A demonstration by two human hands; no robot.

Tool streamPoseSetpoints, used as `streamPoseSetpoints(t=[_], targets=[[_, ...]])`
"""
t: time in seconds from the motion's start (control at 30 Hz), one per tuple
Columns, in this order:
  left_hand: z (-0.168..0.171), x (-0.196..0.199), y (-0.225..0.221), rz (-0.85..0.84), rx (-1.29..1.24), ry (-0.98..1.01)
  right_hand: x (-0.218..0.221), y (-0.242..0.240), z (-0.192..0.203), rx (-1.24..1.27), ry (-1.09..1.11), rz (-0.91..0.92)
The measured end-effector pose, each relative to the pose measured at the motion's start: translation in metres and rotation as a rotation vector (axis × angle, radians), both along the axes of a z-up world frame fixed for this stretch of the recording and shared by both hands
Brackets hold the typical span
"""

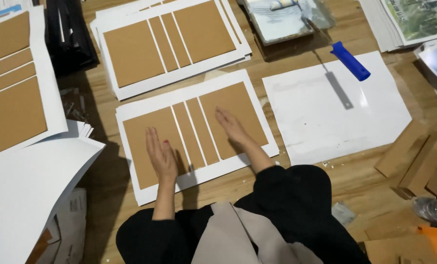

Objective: Applying glue to cardboard strips with a roller and assembling them onto a backing sheet at a print shop.

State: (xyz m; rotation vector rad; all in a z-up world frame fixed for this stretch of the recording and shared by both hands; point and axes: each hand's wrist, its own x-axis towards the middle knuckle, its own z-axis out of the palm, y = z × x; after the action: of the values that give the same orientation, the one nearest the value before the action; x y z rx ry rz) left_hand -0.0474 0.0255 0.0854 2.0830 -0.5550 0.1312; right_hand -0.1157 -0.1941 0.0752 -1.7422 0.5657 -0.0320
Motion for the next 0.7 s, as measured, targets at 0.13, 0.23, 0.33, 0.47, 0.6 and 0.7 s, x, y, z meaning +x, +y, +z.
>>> streamPoseSetpoints(t=[0.13,0.23,0.33,0.47,0.6,0.7], targets=[[0.084,-0.058,0.051,0.233,-0.678,0.038,-0.105,-0.013,0.098,0.067,-0.128,-0.382],[0.085,-0.078,0.109,0.377,-0.771,0.174,-0.176,-0.04,0.114,-0.018,-0.355,-0.617],[0.061,-0.072,0.135,0.576,-0.751,0.171,-0.204,-0.064,0.111,0.216,-0.393,-0.981],[0.066,-0.026,0.083,0.313,-0.414,-0.183,-0.137,-0.096,0.07,-0.453,-0.416,-0.544],[0.02,0.066,0.027,0.08,0.322,-0.589,-0.026,-0.113,0.025,-1.586,-0.155,0.011],[-0.029,0.136,0.001,0.058,0.627,-0.805,0.047,-0.14,-0.025,-1.721,-0.2,0.135]])
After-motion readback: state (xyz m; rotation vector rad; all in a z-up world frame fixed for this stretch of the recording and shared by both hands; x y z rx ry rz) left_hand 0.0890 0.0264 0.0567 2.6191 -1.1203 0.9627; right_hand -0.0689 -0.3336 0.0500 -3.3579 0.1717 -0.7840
